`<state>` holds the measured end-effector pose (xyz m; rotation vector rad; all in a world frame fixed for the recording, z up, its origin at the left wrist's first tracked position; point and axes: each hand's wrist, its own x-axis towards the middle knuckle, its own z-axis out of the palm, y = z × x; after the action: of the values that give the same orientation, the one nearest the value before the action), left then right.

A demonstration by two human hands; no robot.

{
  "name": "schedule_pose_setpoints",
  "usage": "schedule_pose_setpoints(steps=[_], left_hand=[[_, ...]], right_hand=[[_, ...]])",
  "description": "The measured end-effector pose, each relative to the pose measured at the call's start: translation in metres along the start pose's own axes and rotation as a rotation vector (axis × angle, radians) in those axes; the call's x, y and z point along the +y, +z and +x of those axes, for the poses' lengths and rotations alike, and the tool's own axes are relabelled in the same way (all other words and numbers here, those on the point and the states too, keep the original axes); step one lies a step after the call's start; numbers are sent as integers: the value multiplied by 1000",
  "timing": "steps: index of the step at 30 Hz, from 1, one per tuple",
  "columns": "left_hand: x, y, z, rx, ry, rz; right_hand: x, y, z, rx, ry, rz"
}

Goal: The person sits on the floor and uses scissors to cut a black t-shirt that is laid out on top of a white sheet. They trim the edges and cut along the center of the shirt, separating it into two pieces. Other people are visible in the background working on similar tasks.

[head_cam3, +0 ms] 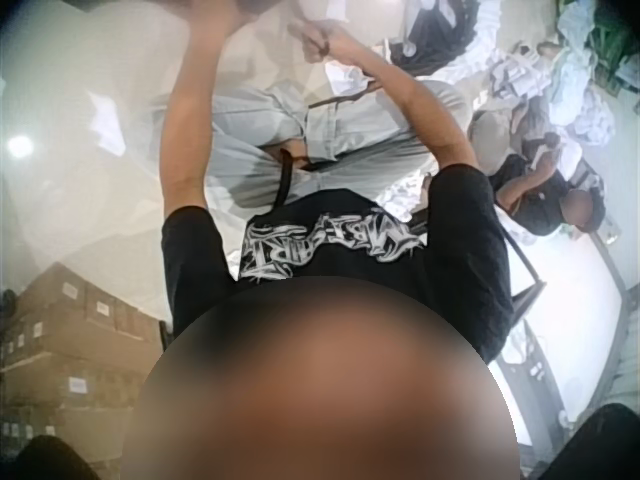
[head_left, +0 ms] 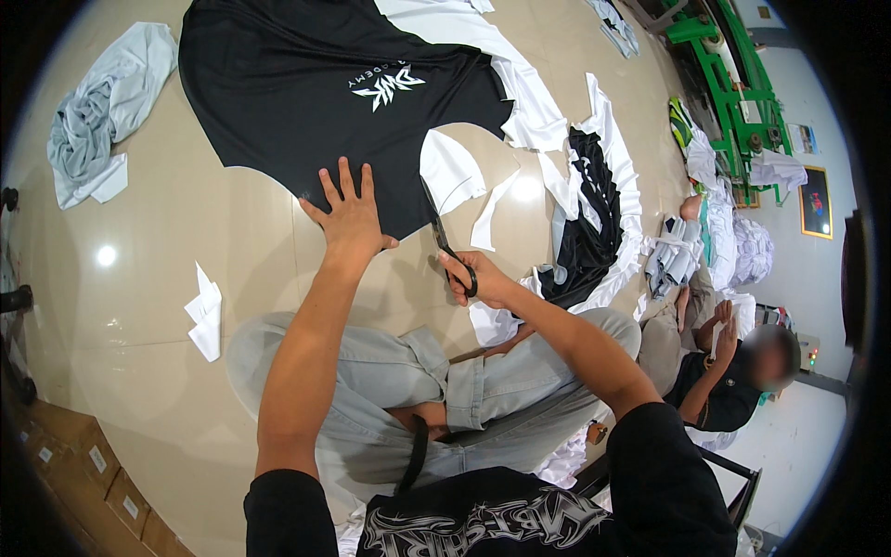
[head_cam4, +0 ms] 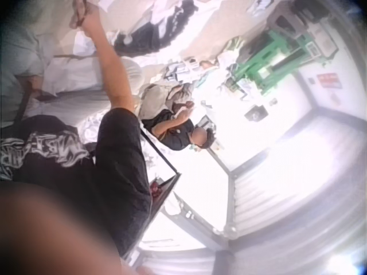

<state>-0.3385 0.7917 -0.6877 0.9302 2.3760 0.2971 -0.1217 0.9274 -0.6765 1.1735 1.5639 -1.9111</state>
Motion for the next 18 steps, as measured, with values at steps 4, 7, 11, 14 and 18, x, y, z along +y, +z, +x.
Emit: schedule_pose_setpoints(steps=[4,7,11,14,18], left_hand=[[-2,4,3,-12,-20,29],[-1,3,3,-14,-19,29],[-1,3,2,-12,-12,38],[-1,4,2,-13,-14,43],[1,2,1,-18,-14,43]], right_hand=[[-4,12,0,21,2,63],[-10,14,5,23,-9,80],[-18,23,12,49,-20,113],[-13,29,18,84,-42,114],[-9,43,19,118,-43,176]])
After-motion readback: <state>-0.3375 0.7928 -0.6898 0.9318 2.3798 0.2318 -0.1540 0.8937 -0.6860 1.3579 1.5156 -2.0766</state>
